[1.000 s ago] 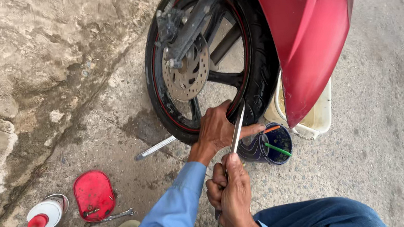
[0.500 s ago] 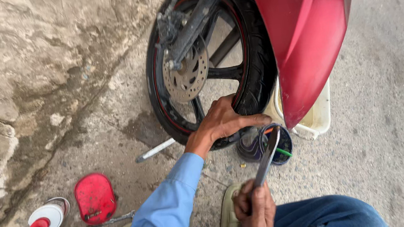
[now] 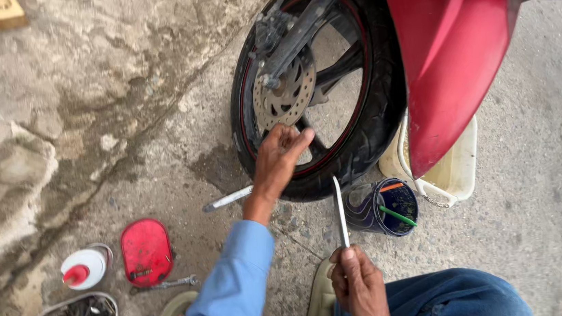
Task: The person crouches beside a red motorbike and uses a small metal scraper to clean dirt from the edge where the tire meets the wheel rim, working around the front wheel by hand. They steady the tire with one hand while scraping, occasionally repositioning the tool, with buckets of water and tools on the ground nearby.
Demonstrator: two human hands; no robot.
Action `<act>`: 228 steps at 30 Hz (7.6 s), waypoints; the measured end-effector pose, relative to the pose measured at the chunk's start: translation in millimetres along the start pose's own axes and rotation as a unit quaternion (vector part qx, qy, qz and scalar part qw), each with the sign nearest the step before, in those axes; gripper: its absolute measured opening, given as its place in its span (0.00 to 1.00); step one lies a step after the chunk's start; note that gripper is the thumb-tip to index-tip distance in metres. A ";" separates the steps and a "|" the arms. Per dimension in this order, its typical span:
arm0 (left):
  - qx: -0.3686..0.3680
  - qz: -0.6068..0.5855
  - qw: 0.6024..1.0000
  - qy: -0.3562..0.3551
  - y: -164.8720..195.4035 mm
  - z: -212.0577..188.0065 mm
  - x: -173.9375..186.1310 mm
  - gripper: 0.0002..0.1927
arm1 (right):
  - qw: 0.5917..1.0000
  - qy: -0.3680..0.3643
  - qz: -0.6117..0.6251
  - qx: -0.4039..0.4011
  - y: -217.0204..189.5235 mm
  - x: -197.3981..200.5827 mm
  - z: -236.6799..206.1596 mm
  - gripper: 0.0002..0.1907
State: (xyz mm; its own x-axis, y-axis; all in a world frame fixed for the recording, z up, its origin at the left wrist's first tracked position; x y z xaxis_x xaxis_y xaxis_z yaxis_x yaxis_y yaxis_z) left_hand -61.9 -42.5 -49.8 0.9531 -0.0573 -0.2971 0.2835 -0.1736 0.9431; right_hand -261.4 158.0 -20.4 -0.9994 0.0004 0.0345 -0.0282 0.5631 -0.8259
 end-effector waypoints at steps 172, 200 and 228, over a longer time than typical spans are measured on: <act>0.004 0.418 0.906 0.061 83.1 5.9 123.9 0.29 | 0.814 -0.286 -0.380 0.334 -75.8 -195.2 278.3 0.39; 0.038 0.343 0.937 0.047 6.9 -5.3 158.7 0.24 | 0.724 -0.259 -0.455 0.448 -71.9 -175.8 266.7 0.49; 0.064 0.293 0.952 0.056 -32.1 -12.4 144.8 0.35 | 0.673 -0.206 -0.544 0.456 -30.0 -151.3 315.6 0.51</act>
State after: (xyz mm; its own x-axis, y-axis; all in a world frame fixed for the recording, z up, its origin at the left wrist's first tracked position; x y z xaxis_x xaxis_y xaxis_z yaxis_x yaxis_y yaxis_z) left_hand 68.3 -33.1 -121.3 0.9512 -0.0768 0.2988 -0.3084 -0.2639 0.9139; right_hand -115.6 -119.8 -178.4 -0.2922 -0.3376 0.8948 -0.5611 -0.6972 -0.4462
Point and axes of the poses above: each hand's wrist, its own z-axis towards the middle knuckle, its own x-axis out of the back of the hand, y = z × x, the point moved 2 cm from there along z, towards the middle knuckle, and after that the axes turned 9 degrees about -y, right-handed, at the moved point
